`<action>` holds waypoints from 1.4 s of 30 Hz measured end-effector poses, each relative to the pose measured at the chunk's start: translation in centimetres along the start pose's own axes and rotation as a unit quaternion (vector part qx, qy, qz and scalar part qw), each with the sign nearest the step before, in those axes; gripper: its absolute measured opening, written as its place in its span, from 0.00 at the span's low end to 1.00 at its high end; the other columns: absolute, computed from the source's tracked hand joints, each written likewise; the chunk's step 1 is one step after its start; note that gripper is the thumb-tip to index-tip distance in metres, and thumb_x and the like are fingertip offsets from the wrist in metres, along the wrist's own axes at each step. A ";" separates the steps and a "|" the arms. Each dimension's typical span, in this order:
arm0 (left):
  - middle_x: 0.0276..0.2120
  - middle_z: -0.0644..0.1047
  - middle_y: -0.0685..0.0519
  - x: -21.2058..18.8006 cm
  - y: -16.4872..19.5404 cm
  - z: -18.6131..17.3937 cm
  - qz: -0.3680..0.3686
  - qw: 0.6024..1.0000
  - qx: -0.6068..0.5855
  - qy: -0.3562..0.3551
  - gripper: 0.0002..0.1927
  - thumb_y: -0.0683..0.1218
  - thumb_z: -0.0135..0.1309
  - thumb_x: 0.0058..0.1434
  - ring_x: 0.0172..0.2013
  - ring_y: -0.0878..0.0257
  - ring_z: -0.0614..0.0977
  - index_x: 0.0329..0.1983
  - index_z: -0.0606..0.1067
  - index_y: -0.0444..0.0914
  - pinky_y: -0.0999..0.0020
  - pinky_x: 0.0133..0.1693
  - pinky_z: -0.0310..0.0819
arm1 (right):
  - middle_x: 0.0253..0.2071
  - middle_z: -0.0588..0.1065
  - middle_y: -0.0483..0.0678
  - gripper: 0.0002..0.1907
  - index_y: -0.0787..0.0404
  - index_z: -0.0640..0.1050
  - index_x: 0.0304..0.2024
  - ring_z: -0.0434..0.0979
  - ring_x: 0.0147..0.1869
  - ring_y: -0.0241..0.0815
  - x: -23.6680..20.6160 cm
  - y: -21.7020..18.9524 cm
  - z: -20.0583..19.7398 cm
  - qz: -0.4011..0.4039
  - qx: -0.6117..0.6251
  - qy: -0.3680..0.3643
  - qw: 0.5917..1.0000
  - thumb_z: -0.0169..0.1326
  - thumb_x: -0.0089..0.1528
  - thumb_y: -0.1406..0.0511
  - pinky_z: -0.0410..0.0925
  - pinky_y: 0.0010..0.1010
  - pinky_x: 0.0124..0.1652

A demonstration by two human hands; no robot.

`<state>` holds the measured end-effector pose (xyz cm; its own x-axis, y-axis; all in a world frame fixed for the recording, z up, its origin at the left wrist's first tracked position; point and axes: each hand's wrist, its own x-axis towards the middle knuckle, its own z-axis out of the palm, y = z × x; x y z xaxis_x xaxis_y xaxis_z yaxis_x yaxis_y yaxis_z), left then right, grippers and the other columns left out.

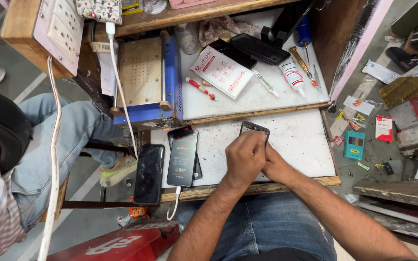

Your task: The person repairs a disassembled smartphone at a workbench, prying and pressing components inside the phone frame, picking small parts from the bench, wiping the frame with a cloth, and fitting the back cover onto the phone body.

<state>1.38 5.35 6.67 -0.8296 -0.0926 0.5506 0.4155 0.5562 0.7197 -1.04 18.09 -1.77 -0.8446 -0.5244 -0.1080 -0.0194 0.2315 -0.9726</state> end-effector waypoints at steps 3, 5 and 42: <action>0.35 0.83 0.45 0.1 0.3 0.1 -0.023 0.999 0.024 0.028 0.05 0.37 0.58 0.62 0.35 0.53 0.86 0.40 0.80 0.32 0.63 0.36 0.83 | 0.53 0.74 0.57 0.28 0.64 0.59 0.67 0.75 0.58 0.47 -0.1 0.2 -0.3 0.025 0.020 0.004 0.999 0.43 0.64 0.74 0.73 0.37 0.53; 0.36 0.83 0.45 0.2 0.6 0.3 0.026 0.999 0.042 0.013 0.05 0.37 0.57 0.63 0.37 0.52 0.86 0.41 0.79 0.32 0.62 0.39 0.83 | 0.54 0.74 0.56 0.28 0.64 0.60 0.66 0.73 0.59 0.46 -0.3 0.4 -0.4 0.018 -0.010 0.010 1.000 0.45 0.63 0.74 0.72 0.36 0.54; 0.36 0.81 0.45 1.3 0.6 -1.5 0.075 0.992 0.097 0.015 0.04 0.35 0.58 0.60 0.37 0.51 0.84 0.38 0.77 0.33 0.60 0.40 0.81 | 0.54 0.75 0.56 0.28 0.66 0.64 0.66 0.75 0.59 0.45 -0.2 0.6 -0.1 0.003 -0.002 -0.011 1.000 0.46 0.62 0.73 0.72 0.34 0.55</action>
<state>1.10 4.35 8.45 -0.7516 -0.0195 0.6594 0.4517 0.7133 0.5359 -0.93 18.45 -2.28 -0.8331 -0.5402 -0.1185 -0.0164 0.2383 -0.9710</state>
